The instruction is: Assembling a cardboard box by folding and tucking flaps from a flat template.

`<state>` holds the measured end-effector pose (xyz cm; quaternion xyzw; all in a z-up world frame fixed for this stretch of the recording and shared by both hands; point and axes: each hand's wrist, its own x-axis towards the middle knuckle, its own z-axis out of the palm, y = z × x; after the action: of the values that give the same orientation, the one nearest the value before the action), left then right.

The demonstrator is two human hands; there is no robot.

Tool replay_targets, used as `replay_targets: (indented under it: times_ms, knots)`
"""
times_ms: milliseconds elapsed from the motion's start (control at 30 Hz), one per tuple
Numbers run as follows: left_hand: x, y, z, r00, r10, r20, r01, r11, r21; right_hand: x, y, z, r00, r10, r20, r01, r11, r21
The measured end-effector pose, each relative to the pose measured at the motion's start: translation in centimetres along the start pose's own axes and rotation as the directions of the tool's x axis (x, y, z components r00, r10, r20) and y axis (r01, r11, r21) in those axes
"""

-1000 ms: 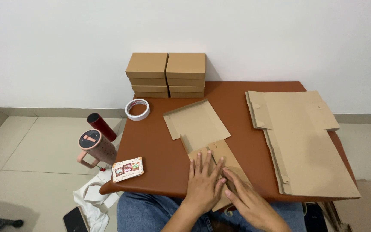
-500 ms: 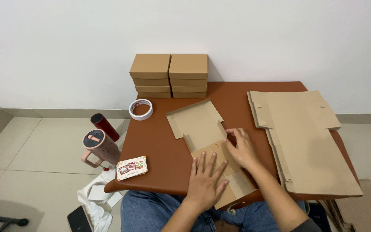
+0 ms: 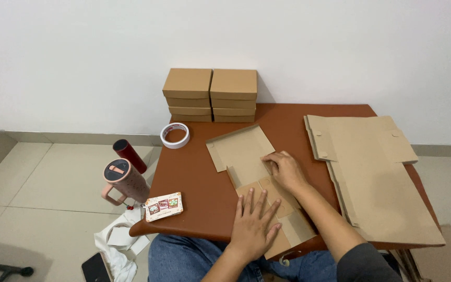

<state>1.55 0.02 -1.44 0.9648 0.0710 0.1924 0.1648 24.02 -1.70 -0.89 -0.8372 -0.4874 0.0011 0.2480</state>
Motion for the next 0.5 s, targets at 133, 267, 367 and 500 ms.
replay_targets:
  times_ms: [133,267,367,500]
  knots:
    - [0.0,0.0,-0.2,1.000,-0.002,-0.001,0.002,1.000,-0.011,2.1,3.3,2.6,0.968,0.225,-0.114,-0.208,0.968,0.140]
    - [-0.4,0.2,-0.8,0.998,-0.006,0.057,0.010,0.998,-0.066,2.6,4.5,3.9,0.949,0.312,-0.055,-0.303,0.945,0.125]
    - [-1.7,0.8,-1.4,0.998,0.035,0.051,-0.029,0.994,-0.109,0.7,2.1,2.3,0.976,0.196,-0.094,-0.163,0.946,0.282]
    - [-2.3,0.6,-1.3,0.997,0.051,0.061,-0.046,0.996,-0.079,-0.2,0.6,1.7,0.998,-0.052,-0.041,0.059,0.981,0.184]
